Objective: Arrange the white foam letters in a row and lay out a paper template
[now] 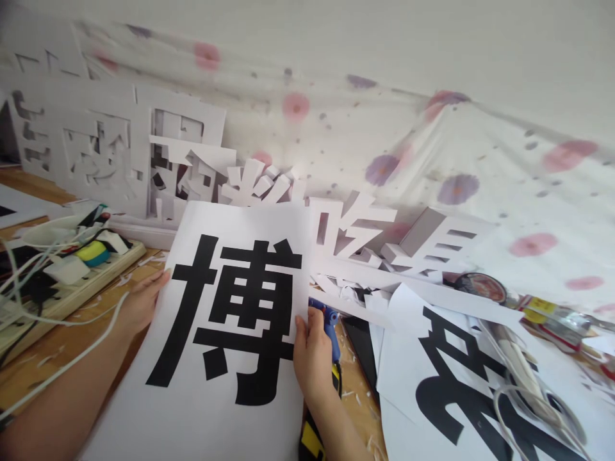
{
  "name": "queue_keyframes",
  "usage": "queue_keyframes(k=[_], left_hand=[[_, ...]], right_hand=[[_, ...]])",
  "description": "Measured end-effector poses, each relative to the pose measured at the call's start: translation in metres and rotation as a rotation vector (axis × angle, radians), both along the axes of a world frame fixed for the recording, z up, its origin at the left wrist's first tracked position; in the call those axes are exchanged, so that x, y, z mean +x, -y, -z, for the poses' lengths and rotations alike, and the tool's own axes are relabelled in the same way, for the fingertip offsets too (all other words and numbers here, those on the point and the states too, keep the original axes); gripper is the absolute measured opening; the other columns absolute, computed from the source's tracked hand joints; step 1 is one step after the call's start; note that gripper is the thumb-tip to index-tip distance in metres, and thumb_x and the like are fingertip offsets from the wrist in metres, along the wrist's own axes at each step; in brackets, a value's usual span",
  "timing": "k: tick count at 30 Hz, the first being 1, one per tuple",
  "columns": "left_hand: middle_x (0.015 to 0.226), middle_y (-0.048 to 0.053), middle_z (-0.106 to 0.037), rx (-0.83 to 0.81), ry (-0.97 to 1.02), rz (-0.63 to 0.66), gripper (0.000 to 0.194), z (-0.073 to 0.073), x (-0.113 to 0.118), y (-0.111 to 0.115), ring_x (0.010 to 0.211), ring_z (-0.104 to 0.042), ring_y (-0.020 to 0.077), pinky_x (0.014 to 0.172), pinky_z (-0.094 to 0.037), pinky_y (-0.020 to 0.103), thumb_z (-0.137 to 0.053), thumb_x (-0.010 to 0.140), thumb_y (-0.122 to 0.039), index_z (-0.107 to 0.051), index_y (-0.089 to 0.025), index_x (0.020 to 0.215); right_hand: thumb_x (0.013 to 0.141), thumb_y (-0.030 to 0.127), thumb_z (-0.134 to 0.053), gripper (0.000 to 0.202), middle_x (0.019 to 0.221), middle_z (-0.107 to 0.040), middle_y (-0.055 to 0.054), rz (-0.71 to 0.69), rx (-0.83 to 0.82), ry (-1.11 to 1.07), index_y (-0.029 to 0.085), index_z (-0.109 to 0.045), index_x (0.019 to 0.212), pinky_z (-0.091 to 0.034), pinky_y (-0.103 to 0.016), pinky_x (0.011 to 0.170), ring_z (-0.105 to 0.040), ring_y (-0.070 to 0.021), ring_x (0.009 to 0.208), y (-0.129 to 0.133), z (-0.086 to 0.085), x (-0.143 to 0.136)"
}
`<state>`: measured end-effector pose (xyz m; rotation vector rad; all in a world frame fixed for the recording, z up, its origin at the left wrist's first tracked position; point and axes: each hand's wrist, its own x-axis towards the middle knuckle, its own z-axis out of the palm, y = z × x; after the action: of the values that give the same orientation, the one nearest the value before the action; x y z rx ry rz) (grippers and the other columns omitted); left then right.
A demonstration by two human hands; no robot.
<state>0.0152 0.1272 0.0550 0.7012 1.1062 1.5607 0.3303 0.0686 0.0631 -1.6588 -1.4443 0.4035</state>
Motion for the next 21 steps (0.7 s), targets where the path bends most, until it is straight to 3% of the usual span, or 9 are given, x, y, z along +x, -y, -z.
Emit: queue_keyframes(k=[7, 14, 21], left_hand=[[0.078, 0.002, -0.075, -0.036, 0.058, -0.013, 0.019, -0.001, -0.002, -0.002, 0.074, -0.071, 0.0181, 0.062, -0.059, 0.02, -0.079, 0.061, -0.015, -0.072, -0.019, 0.078], [0.077, 0.001, -0.074, -0.028, 0.085, -0.024, 0.008, 0.001, -0.002, -0.004, 0.074, -0.071, 0.0203, 0.06, -0.06, 0.025, -0.073, 0.069, -0.017, -0.069, -0.021, 0.073], [0.078, 0.002, -0.074, -0.03, 0.064, -0.052, 0.008, 0.001, 0.0, -0.003, 0.073, -0.071, 0.0189, 0.064, -0.06, 0.024, -0.071, 0.073, -0.016, -0.071, -0.02, 0.08]], right_hand=[[0.084, 0.045, -0.042, 0.022, 0.077, -0.069, -0.005, 0.002, -0.037, -0.048, 0.024, -0.048, 0.086, -0.045, -0.033, 0.059, -0.064, -0.0246, 0.067, 0.003, -0.014, 0.004], [0.083, 0.05, -0.045, 0.028, 0.076, -0.069, -0.004, 0.062, -0.03, -0.092, 0.023, -0.052, 0.086, -0.045, -0.03, 0.059, -0.063, -0.0221, 0.068, 0.01, -0.024, 0.011], [0.073, 0.052, -0.062, 0.033, 0.058, -0.056, 0.004, 0.284, 0.118, -0.196, 0.021, -0.057, 0.084, -0.038, -0.024, 0.048, -0.051, -0.0132, 0.051, 0.018, -0.047, 0.057]])
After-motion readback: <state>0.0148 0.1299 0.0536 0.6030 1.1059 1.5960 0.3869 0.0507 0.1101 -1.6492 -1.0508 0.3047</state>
